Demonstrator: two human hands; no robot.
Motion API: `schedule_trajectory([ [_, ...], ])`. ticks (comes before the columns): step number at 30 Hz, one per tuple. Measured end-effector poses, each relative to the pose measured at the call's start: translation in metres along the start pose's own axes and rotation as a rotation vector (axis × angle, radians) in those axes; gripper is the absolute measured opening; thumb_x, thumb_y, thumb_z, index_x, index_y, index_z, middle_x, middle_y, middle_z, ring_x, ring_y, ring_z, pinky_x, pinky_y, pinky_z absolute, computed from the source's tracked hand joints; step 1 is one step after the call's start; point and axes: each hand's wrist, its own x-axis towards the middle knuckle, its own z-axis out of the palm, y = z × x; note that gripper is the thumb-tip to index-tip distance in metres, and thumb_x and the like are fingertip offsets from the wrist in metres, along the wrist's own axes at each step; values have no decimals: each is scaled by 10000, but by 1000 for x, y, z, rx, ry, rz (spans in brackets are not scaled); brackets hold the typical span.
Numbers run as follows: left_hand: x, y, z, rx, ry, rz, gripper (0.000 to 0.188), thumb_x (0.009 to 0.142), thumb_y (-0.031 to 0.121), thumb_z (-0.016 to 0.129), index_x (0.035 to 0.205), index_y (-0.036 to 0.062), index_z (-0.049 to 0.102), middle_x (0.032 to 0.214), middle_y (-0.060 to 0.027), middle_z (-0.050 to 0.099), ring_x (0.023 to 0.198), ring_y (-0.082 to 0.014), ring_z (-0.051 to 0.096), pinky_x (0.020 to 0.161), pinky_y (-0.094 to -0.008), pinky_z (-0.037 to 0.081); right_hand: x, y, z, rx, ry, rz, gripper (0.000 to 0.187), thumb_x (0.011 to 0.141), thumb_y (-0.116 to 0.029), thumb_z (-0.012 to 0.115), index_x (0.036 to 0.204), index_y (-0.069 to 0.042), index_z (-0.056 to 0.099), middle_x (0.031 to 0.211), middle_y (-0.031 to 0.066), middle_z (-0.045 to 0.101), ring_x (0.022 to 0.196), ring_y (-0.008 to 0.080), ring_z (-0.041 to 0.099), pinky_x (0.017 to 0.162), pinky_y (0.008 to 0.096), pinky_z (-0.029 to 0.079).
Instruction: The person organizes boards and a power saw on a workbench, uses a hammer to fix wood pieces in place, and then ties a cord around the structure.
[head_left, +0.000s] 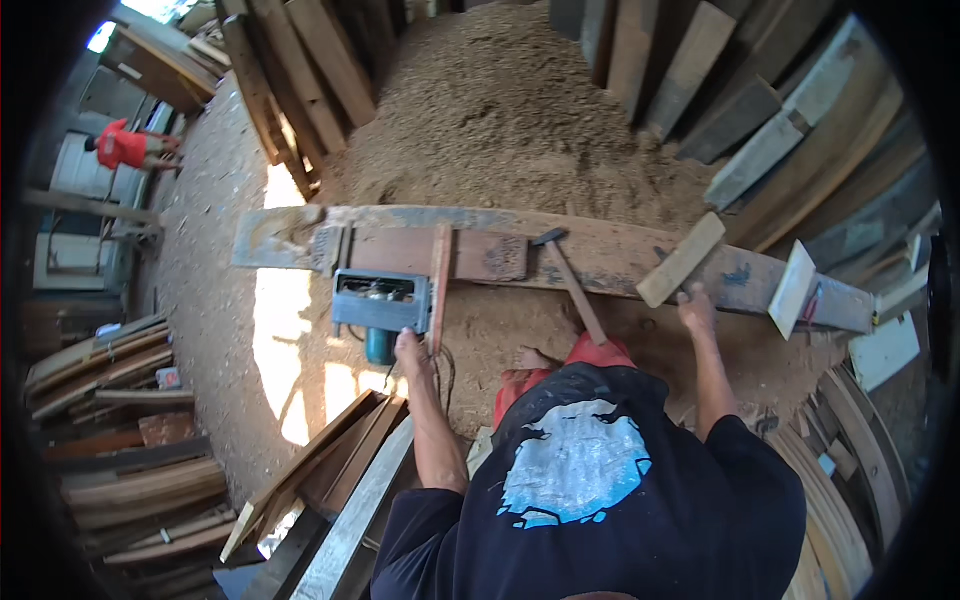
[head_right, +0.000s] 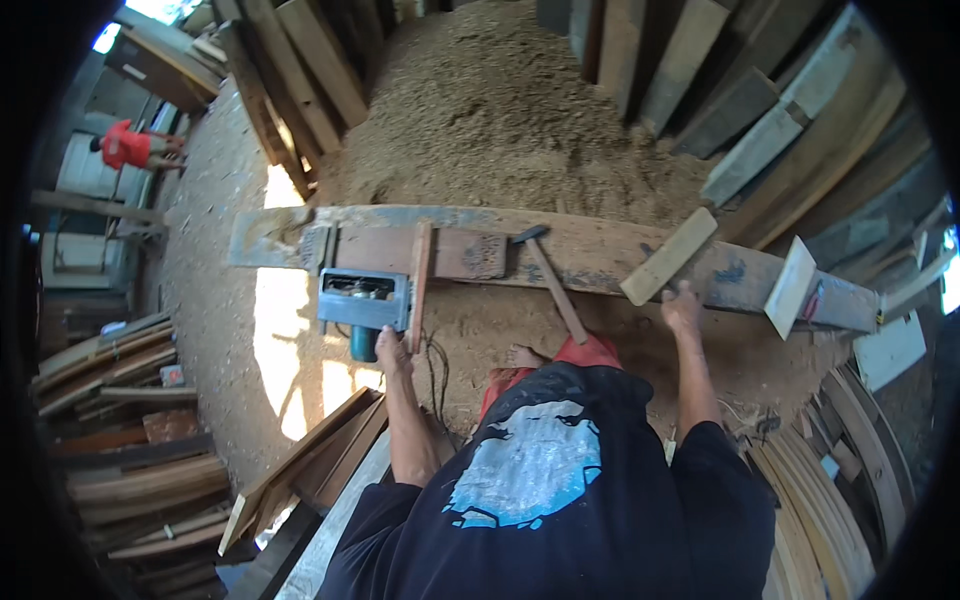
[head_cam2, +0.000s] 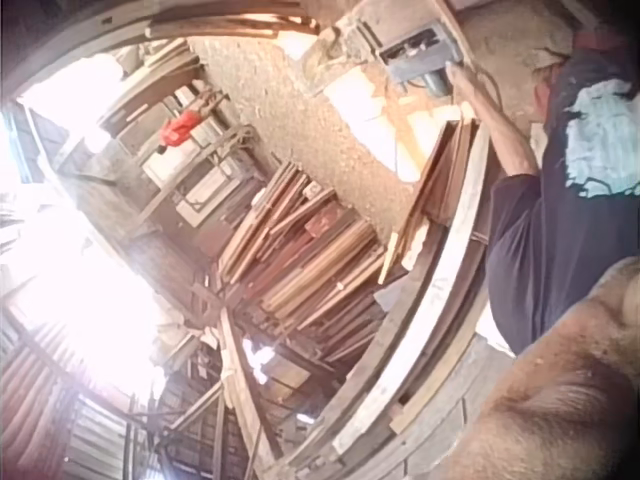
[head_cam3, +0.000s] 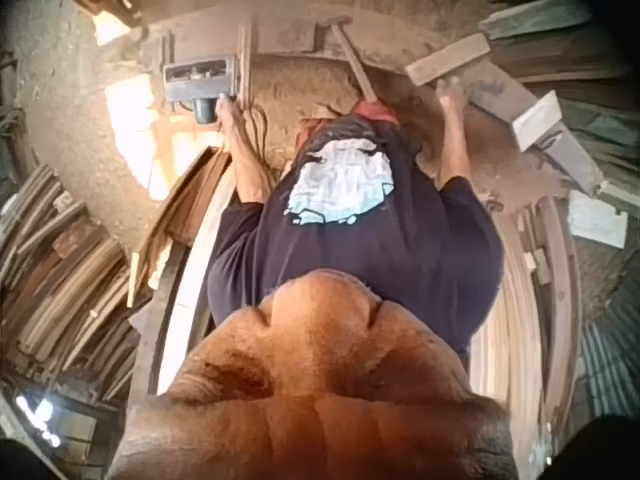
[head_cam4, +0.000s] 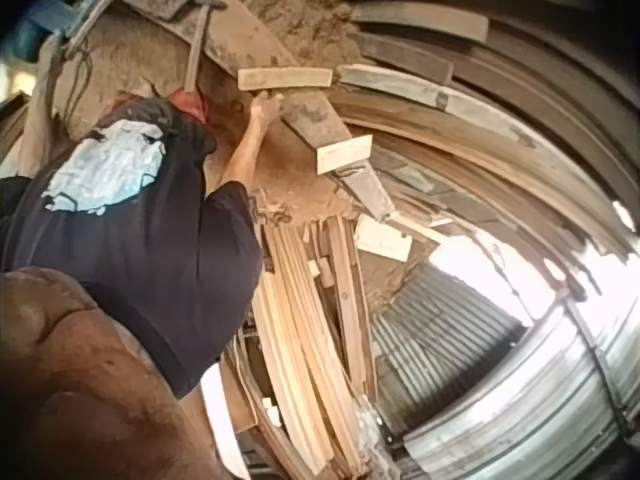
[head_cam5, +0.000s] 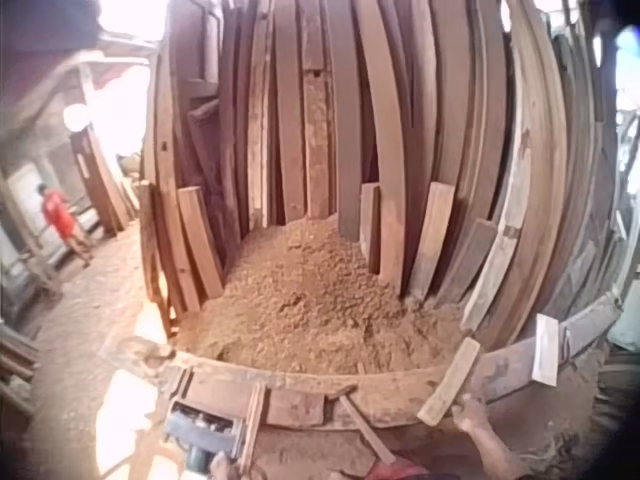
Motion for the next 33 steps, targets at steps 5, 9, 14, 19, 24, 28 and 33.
schedule_trajectory([
  [5, -25, 27, 27, -43, -115, -74, 345, 1028, 304, 464, 1091, -12, 587, 973, -96, 627, 865, -202, 624, 723, -357, 540, -22, 34, -20, 79, 180, 188, 584, 882, -348, 639, 1345, -33, 471, 1361, 262, 503, 1291, 447, 430, 1097, 492, 349],
  [9, -10, 25, 3, -66, -67, -113, 383, 1045, 319, 456, 1198, -17, 557, 1073, -120, 608, 943, -236, 596, 810, -395, 530, -19, 77, -51, 229, 372, 402, 641, 887, -358, 672, 1398, -61, 423, 1375, 279, 468, 1298, 443, 435, 1106, 479, 354],
  [14, -18, 35, 30, -99, -84, -272, 385, 1037, 353, 450, 1170, 10, 563, 1013, -114, 610, 890, -249, 605, 743, -386, 547, 10, 221, -62, 313, 479, 737, 718, 882, -369, 680, 1432, -27, 368, 1378, 291, 472, 1280, 432, 467, 1081, 490, 379],
  [19, -13, 32, 37, -64, -62, -262, 372, 1026, 374, 457, 1070, 28, 588, 832, -77, 613, 650, -216, 605, 529, -325, 525, 52, 336, -32, 741, 679, 951, 541, 901, -358, 698, 1252, -2, 490, 991, 157, 607, 896, 246, 613, 738, 415, 494],
  [24, -24, 12, 22, 302, 256, -93, 177, 895, 198, 680, 901, 40, 601, 734, -27, 565, 630, -148, 546, 461, -331, 416, 80, 379, -42, 1299, 414, 1070, 393, 919, -404, 670, 1104, -82, 543, 632, -10, 476, 499, 122, 452, 447, 323, 350],
  [28, -75, -22, 44, 338, 200, -109, 201, 929, 272, 608, 812, 123, 541, 682, -7, 513, 586, -142, 479, 453, -338, 363, 114, 411, -27, 1540, 412, 1187, 310, 942, -468, 599, 1039, -175, 569, 773, -19, 553, 670, 147, 507, 558, 342, 374],
  [33, -171, -62, 58, 203, -168, -768, 208, 943, 326, 549, 823, 160, 511, 672, 6, 500, 512, -142, 467, 448, -309, 386, 157, 460, 6, 1969, 423, 789, 226, 937, -323, 595, 1010, -110, 587, 797, 16, 565, 732, 195, 553, 572, 344, 438],
])
